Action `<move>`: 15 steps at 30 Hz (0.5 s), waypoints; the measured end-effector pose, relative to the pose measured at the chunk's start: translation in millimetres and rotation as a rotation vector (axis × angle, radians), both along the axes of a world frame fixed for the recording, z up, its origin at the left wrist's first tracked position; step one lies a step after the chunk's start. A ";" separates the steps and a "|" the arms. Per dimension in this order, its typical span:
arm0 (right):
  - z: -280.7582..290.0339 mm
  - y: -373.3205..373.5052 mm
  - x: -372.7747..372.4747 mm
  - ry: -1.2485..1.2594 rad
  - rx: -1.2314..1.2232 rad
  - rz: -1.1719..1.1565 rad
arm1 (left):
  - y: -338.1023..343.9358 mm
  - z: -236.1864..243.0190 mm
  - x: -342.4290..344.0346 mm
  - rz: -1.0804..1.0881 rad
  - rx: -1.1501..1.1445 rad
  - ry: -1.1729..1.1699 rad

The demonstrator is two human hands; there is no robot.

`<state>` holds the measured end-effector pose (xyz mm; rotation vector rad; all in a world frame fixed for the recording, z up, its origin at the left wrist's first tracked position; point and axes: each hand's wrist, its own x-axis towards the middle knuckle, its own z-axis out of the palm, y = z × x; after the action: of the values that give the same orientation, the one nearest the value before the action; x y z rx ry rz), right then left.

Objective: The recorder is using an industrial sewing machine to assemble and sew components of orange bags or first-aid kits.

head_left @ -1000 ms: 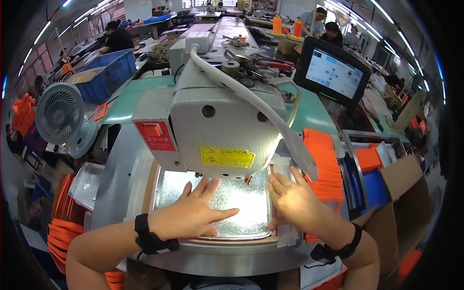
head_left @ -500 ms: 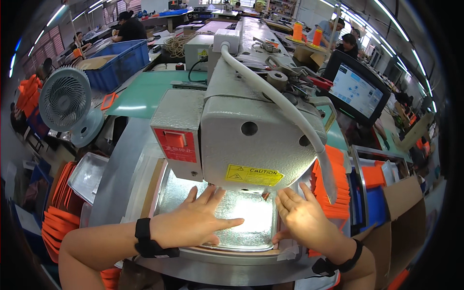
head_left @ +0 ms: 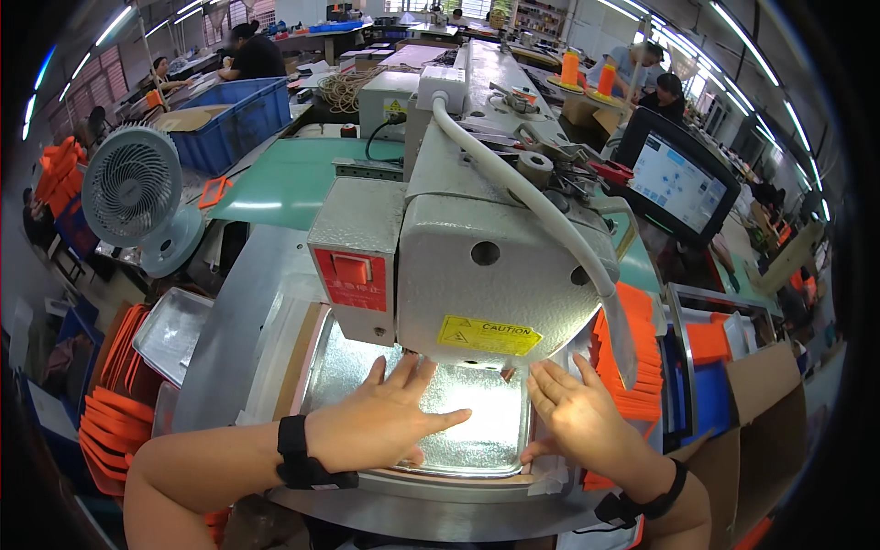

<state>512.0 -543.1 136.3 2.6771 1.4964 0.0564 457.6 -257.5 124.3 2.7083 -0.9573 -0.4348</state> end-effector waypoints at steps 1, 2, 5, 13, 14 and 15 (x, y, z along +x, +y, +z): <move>-2.4 -1.5 0.3 -0.014 0.014 0.016 | -0.3 0.6 -0.6 0.003 0.003 0.006; -2.2 -2.7 -0.6 -0.023 0.003 0.013 | -1.2 1.3 -1.1 0.006 -0.001 0.011; -1.8 -1.8 -1.1 -0.029 -0.005 -0.002 | -1.3 0.3 -0.9 0.018 -0.007 0.035; -7.1 21.7 -4.3 -0.006 -0.003 -0.010 | 23.9 6.1 -2.5 0.044 0.064 0.103; -8.5 24.0 -4.6 -0.010 0.004 -0.005 | 26.7 5.6 -3.5 0.051 0.066 0.097; -9.5 26.3 -4.5 -0.013 0.010 0.000 | 29.5 4.8 -4.3 0.058 0.068 0.091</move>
<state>507.5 -516.8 126.8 2.6791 1.4964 0.0815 453.3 -228.0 129.1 2.7419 -0.8530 -0.5840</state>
